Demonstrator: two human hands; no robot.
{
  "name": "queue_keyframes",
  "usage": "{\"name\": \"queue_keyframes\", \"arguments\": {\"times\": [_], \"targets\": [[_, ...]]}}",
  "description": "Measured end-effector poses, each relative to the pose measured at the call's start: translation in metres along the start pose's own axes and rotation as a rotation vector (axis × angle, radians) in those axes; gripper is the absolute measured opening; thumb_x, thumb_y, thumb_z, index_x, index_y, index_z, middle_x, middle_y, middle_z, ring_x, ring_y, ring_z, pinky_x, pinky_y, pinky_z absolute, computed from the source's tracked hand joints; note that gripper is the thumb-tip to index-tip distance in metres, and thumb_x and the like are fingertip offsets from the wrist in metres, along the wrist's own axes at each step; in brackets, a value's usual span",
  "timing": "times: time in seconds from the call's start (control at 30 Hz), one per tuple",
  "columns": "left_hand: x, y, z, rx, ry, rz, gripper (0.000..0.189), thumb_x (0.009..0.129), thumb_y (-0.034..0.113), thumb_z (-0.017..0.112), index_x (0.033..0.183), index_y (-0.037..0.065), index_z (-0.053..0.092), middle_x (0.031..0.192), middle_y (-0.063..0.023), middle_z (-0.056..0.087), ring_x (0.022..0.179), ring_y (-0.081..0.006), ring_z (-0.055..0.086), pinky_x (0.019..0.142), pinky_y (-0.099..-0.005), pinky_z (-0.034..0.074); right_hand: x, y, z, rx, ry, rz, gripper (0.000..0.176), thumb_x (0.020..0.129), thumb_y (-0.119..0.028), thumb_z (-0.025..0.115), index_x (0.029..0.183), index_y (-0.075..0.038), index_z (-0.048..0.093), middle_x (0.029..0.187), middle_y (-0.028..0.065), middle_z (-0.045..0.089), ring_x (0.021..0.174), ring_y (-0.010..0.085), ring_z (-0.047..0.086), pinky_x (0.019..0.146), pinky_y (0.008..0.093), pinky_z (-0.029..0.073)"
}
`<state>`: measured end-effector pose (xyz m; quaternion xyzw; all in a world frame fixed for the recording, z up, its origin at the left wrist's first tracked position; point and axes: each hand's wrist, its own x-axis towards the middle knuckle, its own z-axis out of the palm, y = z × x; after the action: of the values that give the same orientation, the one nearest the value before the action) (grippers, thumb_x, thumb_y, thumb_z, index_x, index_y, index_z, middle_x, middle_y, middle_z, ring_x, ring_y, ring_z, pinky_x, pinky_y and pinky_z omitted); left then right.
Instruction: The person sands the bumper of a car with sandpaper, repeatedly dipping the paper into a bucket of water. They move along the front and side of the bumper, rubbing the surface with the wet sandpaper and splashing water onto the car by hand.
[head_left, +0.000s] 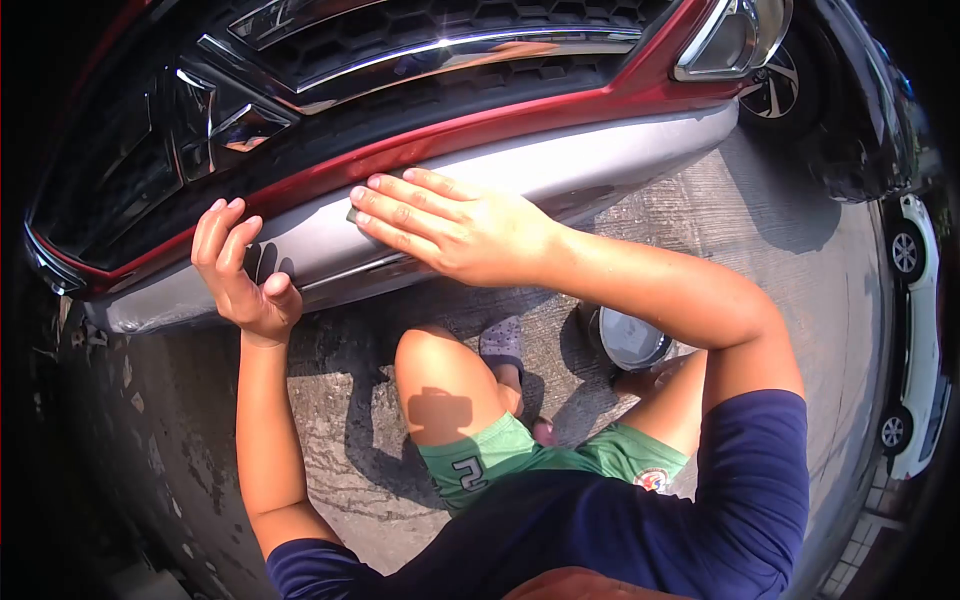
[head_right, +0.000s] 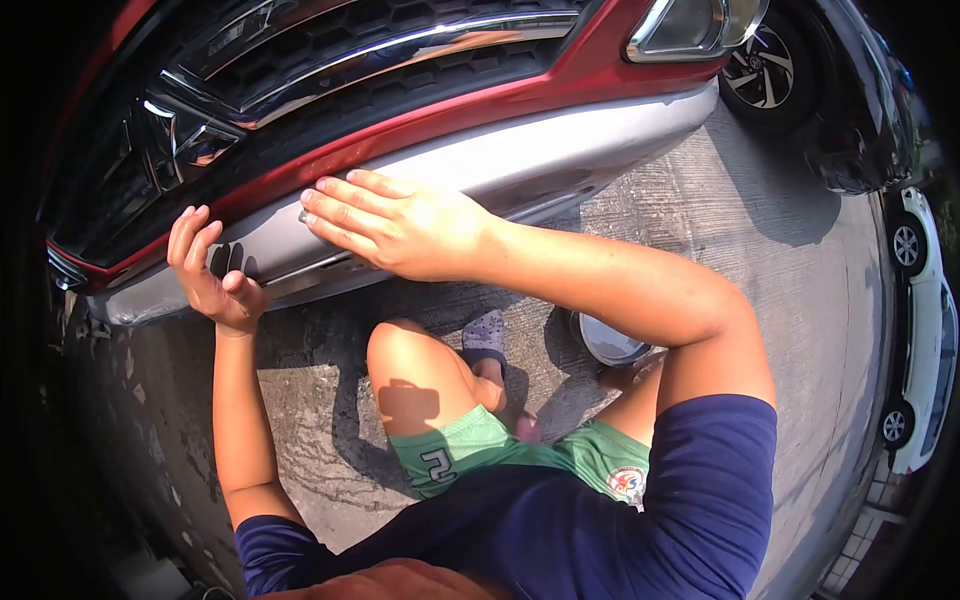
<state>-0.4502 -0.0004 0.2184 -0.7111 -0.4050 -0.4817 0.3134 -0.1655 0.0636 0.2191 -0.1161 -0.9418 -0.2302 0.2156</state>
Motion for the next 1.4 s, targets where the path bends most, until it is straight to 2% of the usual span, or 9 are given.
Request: {"name": "queue_keyframes", "arguments": {"times": [0.17,0.4,0.53,0.73,0.87,1.0,1.17,1.3,1.4], "targets": [[0.008,0.019,-0.006,-0.084,-0.408,0.217,0.041,0.089,-0.001,0.071,0.13,-0.001,0.068,0.134,-0.0206,0.069,0.127,-0.0404,0.064,0.109,-0.0498,0.051,-0.078,0.033,-0.014,0.154,0.031,0.149,0.083,0.086,-0.033,0.076,0.158,-0.008,0.045,0.163,0.0113,0.047,0.15,0.0269,0.046,0.125,0.0434,0.036],[0.058,0.107,0.06,-0.086,-0.952,0.302,0.079,0.092,0.022,0.073,0.159,0.0,0.038,0.166,-0.0197,0.038,0.155,-0.0343,0.036,0.129,-0.0467,0.03,-0.235,0.109,-0.031,-0.072,0.206,0.635,0.083,0.094,-0.054,0.069,0.154,-0.001,0.046,0.16,0.0198,0.047,0.152,0.0381,0.041,0.126,0.0512,0.03],[0.081,0.125,0.101,-0.15,-0.998,0.482,0.078,0.093,0.022,0.071,0.159,0.0,0.037,0.167,-0.0195,0.036,0.156,-0.0338,0.034,0.13,-0.0468,0.027,-0.137,0.021,-0.005,0.142,0.253,0.556,0.081,0.098,-0.061,0.061,0.152,-0.002,0.05,0.156,0.0167,0.052,0.149,0.0337,0.045,0.127,0.049,0.029],[0.094,0.126,0.107,-0.155,-1.076,0.559,0.083,0.09,0.02,0.071,0.161,-0.003,0.033,0.168,-0.0221,0.033,0.158,-0.0366,0.031,0.13,-0.0485,0.026,-0.293,0.166,-0.016,-0.196,0.421,0.771,0.057,0.101,-0.05,0.06,0.137,-0.007,0.062,0.142,0.0141,0.064,0.139,0.0358,0.055,0.118,0.0514,0.039],[0.122,0.171,0.144,-0.193,-1.144,0.527,0.09,0.089,0.023,0.074,0.163,-0.003,0.028,0.17,-0.0227,0.027,0.159,-0.0374,0.026,0.131,-0.0474,0.022,-0.254,0.124,-0.001,-0.081,0.581,0.79,0.057,0.102,-0.056,0.057,0.131,-0.008,0.067,0.133,0.0133,0.066,0.135,0.0341,0.058,0.118,0.0504,0.041],[0.132,0.196,0.176,-0.195,-1.144,0.557,0.094,0.09,0.028,0.075,0.164,-0.002,0.025,0.171,-0.0221,0.025,0.16,-0.0369,0.023,0.131,-0.0467,0.02,-0.28,0.144,0.005,-0.189,0.47,0.813,0.063,0.104,-0.063,0.048,0.141,-0.015,0.063,0.143,0.0045,0.063,0.141,0.027,0.055,0.128,0.0514,0.023],[0.132,0.196,0.177,-0.129,-1.171,0.566,0.094,0.092,0.036,0.073,0.165,0.0,0.026,0.171,-0.0209,0.026,0.161,-0.0355,0.023,0.131,-0.0465,0.022,-0.325,0.218,0.015,-0.266,0.591,1.091,0.07,0.106,-0.066,0.038,0.144,-0.013,0.061,0.148,0.0076,0.06,0.143,0.0305,0.051,0.126,0.0573,0.024],[0.133,0.198,0.176,-0.129,-1.193,0.544,0.095,0.092,0.038,0.074,0.165,0.0,0.026,0.172,-0.0207,0.025,0.16,-0.0367,0.023,0.13,-0.0477,0.023,-0.294,0.146,0.004,-0.112,0.422,0.803,0.078,0.099,-0.076,0.043,0.146,-0.018,0.061,0.146,0.0036,0.063,0.145,0.0255,0.052,0.128,0.0534,0.022],[0.133,0.199,0.177,-0.166,-1.178,0.53,0.103,0.087,0.036,0.08,0.165,0.0,0.023,0.171,-0.0223,0.025,0.16,-0.0394,0.024,0.13,-0.0492,0.022,-0.341,0.235,0.001,-0.34,0.521,1.079,0.071,0.102,-0.071,0.043,0.147,-0.02,0.061,0.145,0.0043,0.063,0.143,0.0251,0.053,0.127,0.0564,0.02]]}}
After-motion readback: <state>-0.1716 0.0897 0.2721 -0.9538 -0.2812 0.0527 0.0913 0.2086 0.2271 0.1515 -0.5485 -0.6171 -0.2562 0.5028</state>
